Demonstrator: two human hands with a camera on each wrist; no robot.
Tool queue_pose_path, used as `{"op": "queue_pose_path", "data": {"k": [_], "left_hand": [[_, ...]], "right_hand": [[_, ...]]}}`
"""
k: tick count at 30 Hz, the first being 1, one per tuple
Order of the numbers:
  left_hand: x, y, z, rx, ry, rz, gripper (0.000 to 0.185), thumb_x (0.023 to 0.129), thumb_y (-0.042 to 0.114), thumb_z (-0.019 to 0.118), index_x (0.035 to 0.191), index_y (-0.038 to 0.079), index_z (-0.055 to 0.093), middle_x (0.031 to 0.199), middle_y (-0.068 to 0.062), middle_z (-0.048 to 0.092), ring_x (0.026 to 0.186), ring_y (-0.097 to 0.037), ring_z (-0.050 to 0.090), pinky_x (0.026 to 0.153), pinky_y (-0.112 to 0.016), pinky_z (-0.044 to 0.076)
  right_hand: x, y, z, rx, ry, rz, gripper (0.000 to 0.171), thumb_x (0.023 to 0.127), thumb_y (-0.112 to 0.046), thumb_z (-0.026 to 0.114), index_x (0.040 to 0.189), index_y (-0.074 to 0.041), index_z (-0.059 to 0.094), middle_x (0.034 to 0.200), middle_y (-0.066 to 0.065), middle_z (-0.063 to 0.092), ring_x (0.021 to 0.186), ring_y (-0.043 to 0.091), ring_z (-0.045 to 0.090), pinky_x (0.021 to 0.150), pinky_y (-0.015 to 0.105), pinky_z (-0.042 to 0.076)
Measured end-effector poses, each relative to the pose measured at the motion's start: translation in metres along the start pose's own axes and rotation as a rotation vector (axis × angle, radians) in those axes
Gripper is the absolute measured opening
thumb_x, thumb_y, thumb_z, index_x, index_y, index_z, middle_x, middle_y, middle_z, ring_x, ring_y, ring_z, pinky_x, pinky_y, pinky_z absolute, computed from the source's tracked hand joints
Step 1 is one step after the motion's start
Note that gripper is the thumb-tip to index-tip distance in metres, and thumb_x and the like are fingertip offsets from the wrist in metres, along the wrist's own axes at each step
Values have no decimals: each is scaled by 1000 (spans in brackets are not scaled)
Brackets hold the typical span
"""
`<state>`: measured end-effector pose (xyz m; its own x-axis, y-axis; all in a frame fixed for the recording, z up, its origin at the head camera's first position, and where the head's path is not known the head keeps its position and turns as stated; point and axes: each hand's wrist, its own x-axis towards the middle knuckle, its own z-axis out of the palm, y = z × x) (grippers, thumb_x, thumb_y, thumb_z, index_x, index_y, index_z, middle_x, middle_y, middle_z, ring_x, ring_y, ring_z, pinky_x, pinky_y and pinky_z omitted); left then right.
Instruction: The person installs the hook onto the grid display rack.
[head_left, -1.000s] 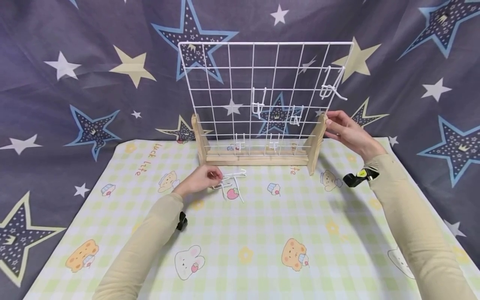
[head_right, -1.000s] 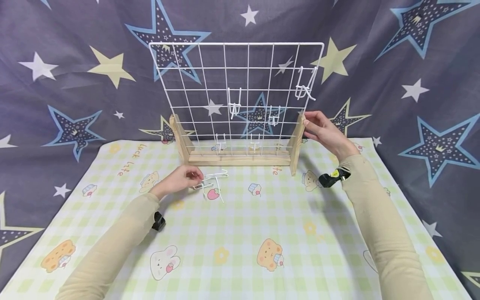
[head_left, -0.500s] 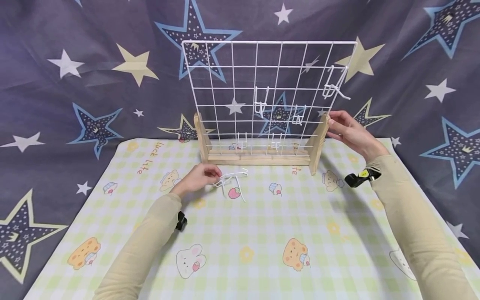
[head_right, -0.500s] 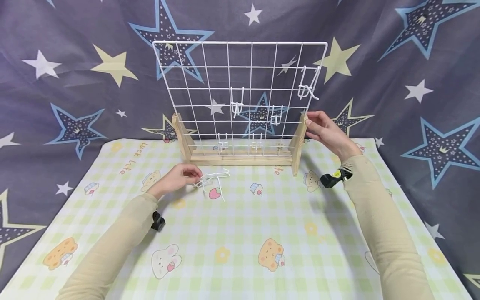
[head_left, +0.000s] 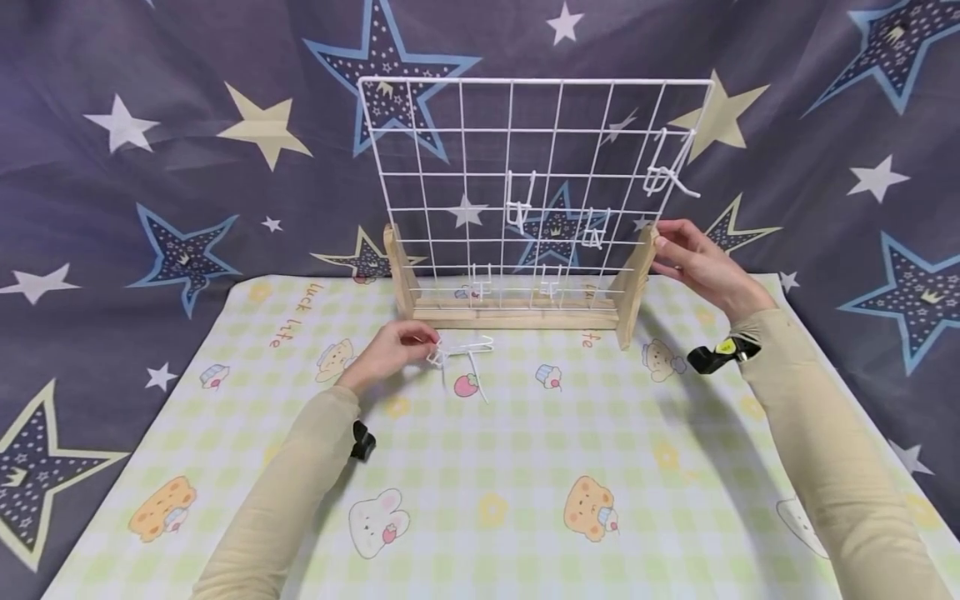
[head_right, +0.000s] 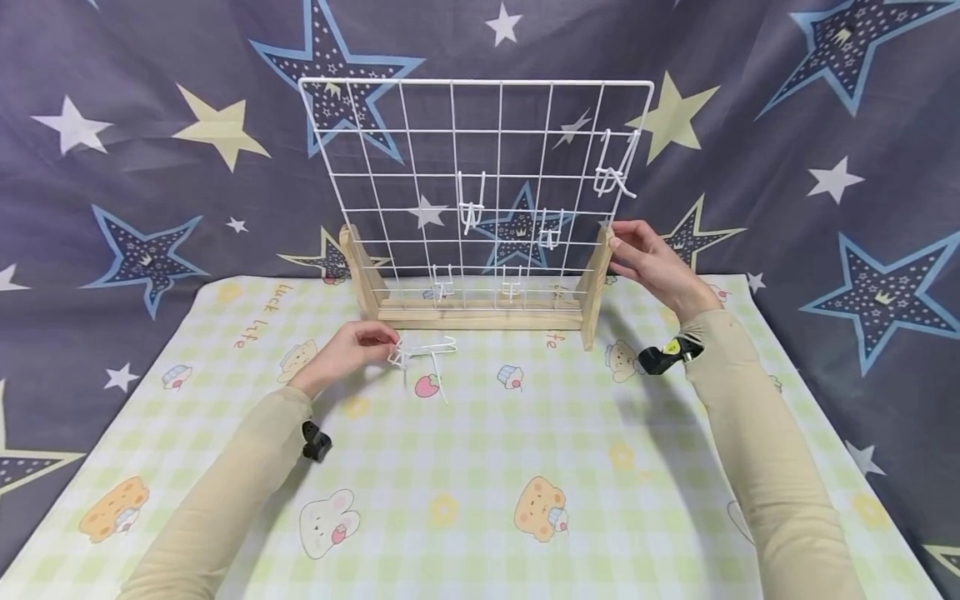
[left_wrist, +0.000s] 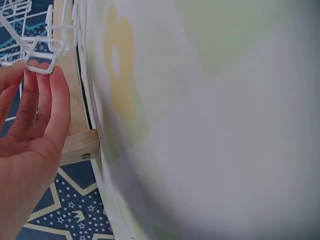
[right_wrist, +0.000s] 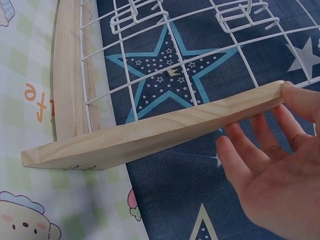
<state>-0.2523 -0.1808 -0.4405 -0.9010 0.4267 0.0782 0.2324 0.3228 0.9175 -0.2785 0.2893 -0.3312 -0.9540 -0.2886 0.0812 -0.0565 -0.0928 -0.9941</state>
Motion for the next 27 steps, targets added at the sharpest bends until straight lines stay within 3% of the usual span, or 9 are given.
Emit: {"op": "queue_pose_path", "data": {"k": [7,14,27], "left_hand": [[1,3,-2,-27,21,17,21,85,-7,65,105,-12,63,94,-15,66,82,-19,61,76,-27,51],[3,7,-5,-64,73,-25,23,85,-6,67,108,-11,63,93,-14,67,80,-17,62,75,-26,51],[13,12,-4,-368,214,55,25,86,-17,58,109,-23,50,83,0,66,74,-13,66,72,-29,57]], "right_hand": [[0,-4,0,-41,9,2,24,101,-10,49,123,-10,40,115,2,43,102,9,55,90,22,47],[-1,-5,1,-34,-2,7,27,101,-11,50,126,-9,39,116,2,42,103,10,54,92,23,46],[0,0,0,-6,-17,-8,24,101,-11,50,124,-11,41,114,2,45,104,10,54,92,22,46]]}}
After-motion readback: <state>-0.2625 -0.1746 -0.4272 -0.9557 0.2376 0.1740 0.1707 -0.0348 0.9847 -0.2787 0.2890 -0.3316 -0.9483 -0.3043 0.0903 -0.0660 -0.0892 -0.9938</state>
